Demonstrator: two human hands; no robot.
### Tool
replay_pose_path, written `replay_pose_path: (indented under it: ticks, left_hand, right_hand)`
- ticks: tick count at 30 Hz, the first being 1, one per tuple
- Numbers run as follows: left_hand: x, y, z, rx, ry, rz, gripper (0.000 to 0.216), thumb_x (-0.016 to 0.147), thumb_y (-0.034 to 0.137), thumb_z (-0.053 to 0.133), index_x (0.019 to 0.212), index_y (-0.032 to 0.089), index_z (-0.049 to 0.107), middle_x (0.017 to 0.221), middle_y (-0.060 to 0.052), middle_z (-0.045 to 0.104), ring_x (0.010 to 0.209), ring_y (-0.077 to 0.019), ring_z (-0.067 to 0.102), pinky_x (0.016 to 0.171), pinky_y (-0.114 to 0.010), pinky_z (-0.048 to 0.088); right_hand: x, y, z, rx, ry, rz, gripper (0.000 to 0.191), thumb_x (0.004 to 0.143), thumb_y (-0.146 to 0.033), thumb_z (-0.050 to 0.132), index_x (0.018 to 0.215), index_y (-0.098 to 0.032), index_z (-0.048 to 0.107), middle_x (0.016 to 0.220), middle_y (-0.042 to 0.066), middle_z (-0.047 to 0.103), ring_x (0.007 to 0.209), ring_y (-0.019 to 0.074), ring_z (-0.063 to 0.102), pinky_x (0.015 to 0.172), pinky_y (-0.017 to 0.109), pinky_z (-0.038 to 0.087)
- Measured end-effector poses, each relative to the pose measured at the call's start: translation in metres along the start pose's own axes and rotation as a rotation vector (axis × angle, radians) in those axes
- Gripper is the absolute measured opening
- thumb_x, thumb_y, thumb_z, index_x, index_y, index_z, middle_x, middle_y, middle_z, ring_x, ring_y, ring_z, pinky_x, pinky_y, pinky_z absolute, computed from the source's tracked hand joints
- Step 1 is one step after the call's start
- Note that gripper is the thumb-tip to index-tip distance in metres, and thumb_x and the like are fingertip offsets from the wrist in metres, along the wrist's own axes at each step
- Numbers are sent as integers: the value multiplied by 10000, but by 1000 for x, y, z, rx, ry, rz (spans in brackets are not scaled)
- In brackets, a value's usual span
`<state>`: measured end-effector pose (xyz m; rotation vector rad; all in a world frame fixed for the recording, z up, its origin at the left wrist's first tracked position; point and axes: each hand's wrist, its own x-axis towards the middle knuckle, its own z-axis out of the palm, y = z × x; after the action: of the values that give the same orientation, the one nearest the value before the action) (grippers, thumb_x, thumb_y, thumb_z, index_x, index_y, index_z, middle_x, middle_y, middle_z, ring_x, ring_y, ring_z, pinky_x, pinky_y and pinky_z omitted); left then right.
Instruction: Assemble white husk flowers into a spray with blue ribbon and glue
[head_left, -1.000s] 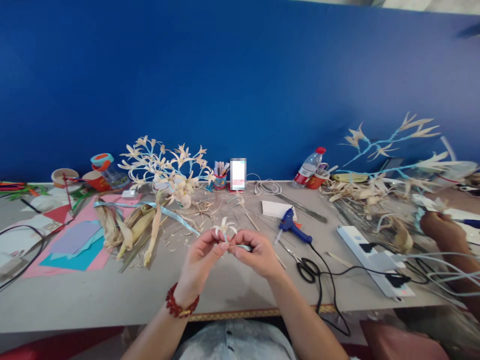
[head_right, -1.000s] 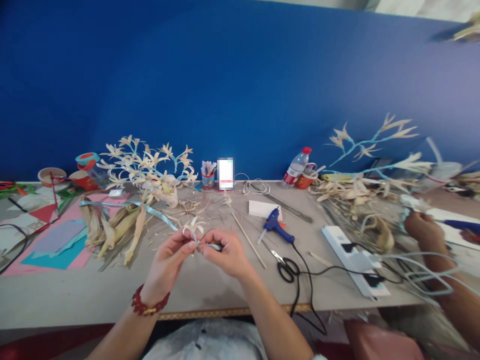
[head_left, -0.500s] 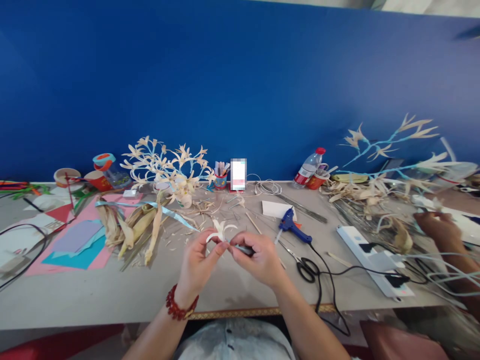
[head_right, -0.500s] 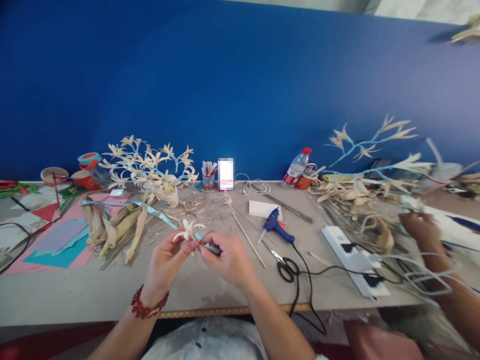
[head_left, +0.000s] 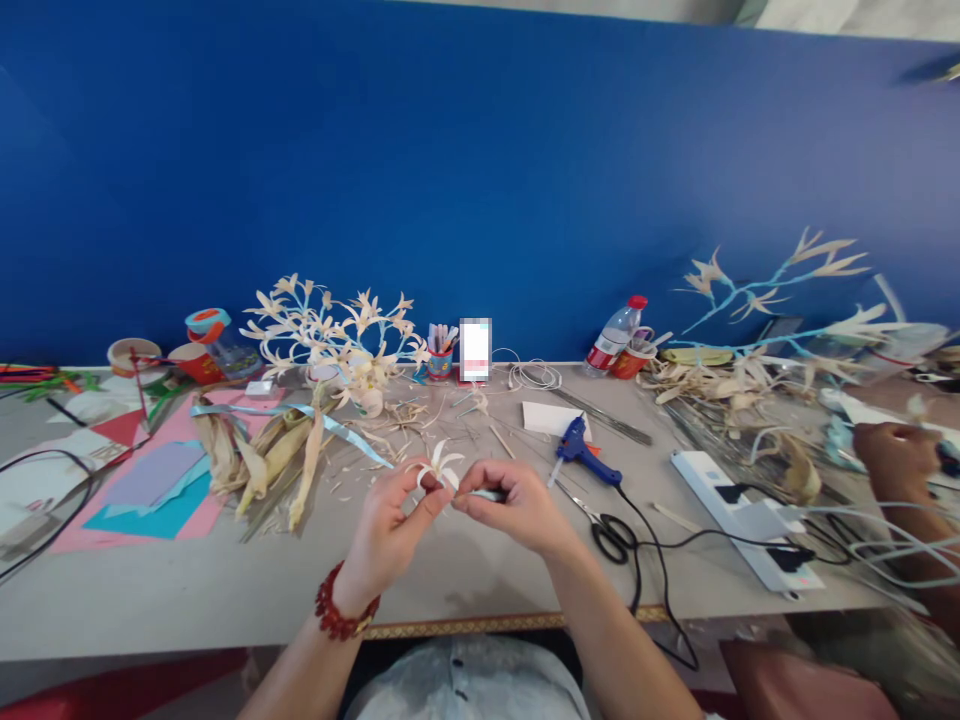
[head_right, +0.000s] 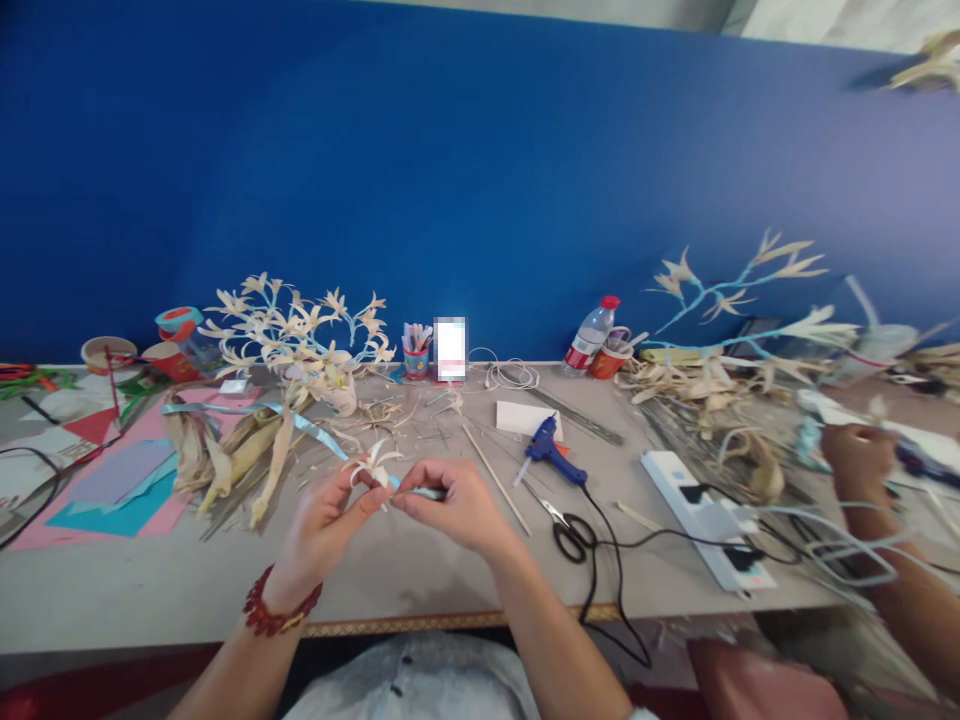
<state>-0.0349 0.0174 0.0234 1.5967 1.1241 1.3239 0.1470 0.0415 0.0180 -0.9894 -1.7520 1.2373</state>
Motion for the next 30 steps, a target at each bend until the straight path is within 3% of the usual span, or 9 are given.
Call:
replay_pose_path:
  ticks: [9, 16, 22, 26, 30]
  left_hand:
    - [-1, -2, -2, -204, -151, -145, 183, 854, 339, 606, 777, 185, 667, 724, -17, 557, 705, -164, 480, 677, -263, 384]
    - [-8, -22, 11, -278, 29, -173, 104, 799, 294, 682, 785, 195, 655, 823, -33, 626, 818, -190, 552, 792, -290, 429]
    - [-6, -22, 3, -134, -9, -119, 101, 837, 287, 640, 838, 196, 684, 805, -29, 619, 819, -184, 558, 790, -286, 439]
    - [-6, -24, 2, -187, -18, -110, 104, 836, 280, 646, 803, 196, 699, 782, -18, 627, 777, -164, 565, 746, -262, 448]
    - [-10, -31, 11, -279, 142, -99, 57, 805, 243, 685, 793, 207, 728, 748, -7, 670, 744, -149, 594, 724, -244, 466]
  right_hand:
    - [0, 9, 8, 258, -19, 50, 249, 730, -385, 740, 684, -159, 645, 618, -10, 580, 557, 102, 449, 531, 226, 328]
    - [-5, 3, 13, -45, 160, -144, 204, 810, -323, 635, 677, -168, 631, 579, -12, 547, 504, 95, 412, 481, 222, 300]
    - [-6, -4, 12, -173, 156, -187, 192, 833, -306, 622, 708, -165, 657, 590, -2, 603, 500, 94, 459, 478, 205, 342]
    - [-6, -2, 12, -175, 125, -199, 158, 824, -282, 634, 720, -166, 657, 616, 6, 641, 519, 102, 517, 475, 197, 369]
    - [-12, 3, 22, -335, 321, -346, 69, 829, -222, 617, 776, -188, 642, 643, 12, 668, 523, 117, 552, 508, 219, 408]
